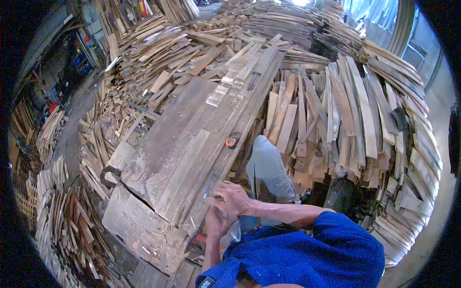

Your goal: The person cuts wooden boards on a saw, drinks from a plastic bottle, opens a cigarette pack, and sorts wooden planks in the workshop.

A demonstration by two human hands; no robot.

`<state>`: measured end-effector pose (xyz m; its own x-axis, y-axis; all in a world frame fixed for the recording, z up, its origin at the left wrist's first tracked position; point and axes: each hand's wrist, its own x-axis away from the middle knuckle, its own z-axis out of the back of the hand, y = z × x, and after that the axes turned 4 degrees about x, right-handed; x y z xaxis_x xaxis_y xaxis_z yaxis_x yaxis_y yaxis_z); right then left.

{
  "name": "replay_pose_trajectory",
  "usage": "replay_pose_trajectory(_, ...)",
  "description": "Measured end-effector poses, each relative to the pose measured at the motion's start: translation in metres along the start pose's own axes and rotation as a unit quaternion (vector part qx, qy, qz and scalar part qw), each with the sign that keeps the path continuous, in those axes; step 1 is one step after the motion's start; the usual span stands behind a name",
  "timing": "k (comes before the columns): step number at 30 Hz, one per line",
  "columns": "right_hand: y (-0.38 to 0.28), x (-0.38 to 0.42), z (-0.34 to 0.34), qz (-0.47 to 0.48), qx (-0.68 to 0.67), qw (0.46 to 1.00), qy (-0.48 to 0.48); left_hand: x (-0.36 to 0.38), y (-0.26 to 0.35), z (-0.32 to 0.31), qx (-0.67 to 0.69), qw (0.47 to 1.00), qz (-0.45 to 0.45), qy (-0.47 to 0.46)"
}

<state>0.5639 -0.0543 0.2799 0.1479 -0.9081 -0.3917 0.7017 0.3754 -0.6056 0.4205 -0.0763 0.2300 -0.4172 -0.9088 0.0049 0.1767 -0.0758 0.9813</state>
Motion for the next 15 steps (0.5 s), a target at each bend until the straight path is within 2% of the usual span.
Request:
replay_pose_trajectory(5,0.003,0.004,0.000,0.013,0.014,0.999,-0.030,0.003,-0.013,-0.008,0.050,0.998,0.002,0.033)
replay_pose_trajectory(9,0.000,0.002,0.002,0.010,0.018,0.998,-0.056,0.007,0.007,0.000,0.018,0.998,-0.058,0.035)
replay_pose_trajectory(12,-0.005,-0.007,0.012,0.201,-0.097,0.974,-0.031,0.013,-0.004,0.013,-0.059,0.997,-0.022,-0.044)
replay_pose_trajectory(13,-0.010,-0.011,0.018,0.199,-0.097,0.975,-0.030,0.014,-0.006,0.017,-0.073,0.995,-0.015,-0.061)
replay_pose_trajectory(15,-0.021,-0.022,0.034,0.229,-0.114,0.957,-0.136,0.016,-0.007,0.027,0.097,0.985,0.048,-0.134)
